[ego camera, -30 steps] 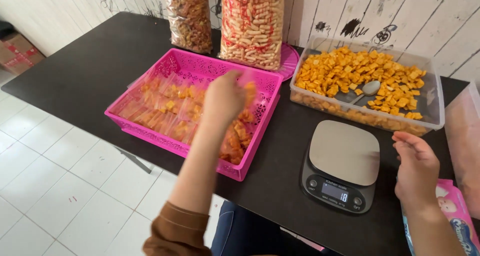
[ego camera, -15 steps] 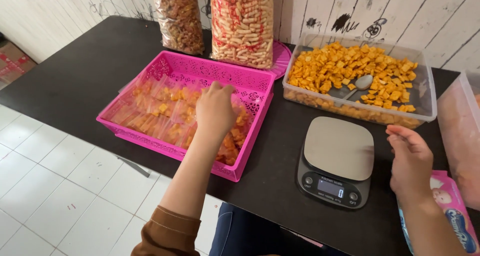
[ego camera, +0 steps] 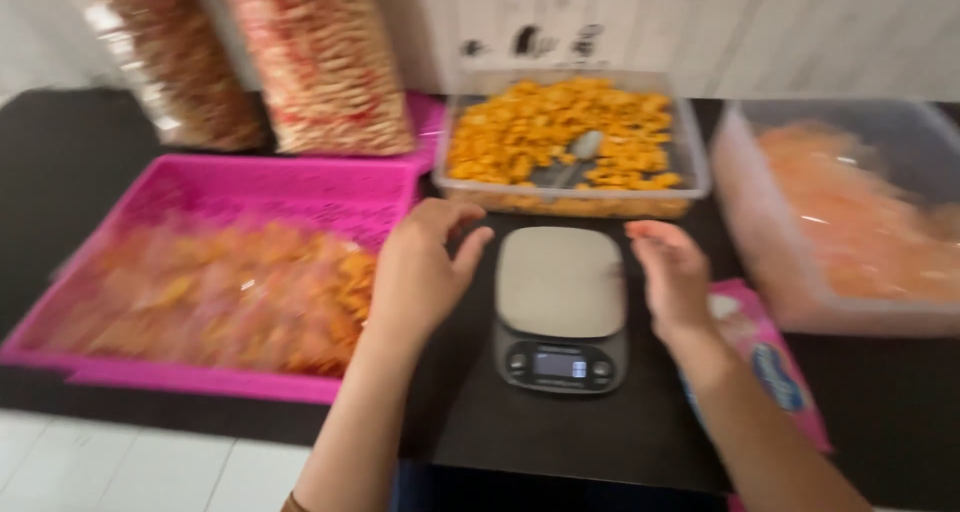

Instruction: Portioning small orange snacks from a large container into small plastic bags and weighing them on a digital scale.

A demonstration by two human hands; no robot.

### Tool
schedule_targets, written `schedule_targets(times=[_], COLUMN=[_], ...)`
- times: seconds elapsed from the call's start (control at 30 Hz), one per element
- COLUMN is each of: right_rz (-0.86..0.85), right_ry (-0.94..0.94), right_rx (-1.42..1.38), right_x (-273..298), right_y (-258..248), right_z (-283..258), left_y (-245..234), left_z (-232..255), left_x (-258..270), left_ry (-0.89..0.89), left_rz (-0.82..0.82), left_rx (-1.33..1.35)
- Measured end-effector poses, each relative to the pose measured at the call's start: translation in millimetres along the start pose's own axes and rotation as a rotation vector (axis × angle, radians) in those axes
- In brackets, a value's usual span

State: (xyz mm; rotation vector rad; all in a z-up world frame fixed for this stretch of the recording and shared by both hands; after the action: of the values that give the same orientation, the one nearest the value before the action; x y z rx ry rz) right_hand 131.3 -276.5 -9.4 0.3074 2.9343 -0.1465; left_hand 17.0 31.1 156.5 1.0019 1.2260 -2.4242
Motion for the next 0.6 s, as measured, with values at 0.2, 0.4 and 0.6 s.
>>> schedule_targets(times=[0.2,0.4,0.6], right_rz=[0.047,-0.023,-0.039], right_ry=[0.014,-0.006,-0.100], right_rx=[-0.077,-0.110,-0.072], right_x=[6,15,11], right_y=[0,6,-41], right_z=[-18,-42,-153], left_y=[95,113,117], left_z=[-38,-57,-67], left_x=[-29,-15,-16], left_ry=[0.144,0.305,0.242], left_rz=[0.166,0.247,0.223], left_rx=[0.052,-0.041,-0.051])
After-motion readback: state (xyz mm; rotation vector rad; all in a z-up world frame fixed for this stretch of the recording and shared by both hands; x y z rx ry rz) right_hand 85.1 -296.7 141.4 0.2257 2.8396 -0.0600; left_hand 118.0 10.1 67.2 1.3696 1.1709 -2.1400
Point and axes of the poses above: each hand's wrist, its own x-axis away from the middle knuckle, its own y-axis out of the palm, z = x × y, the point moved 10 cm from there along -x, towards the middle knuckle, and after that the axes turned 7 degrees about y, right-handed, at the moved point
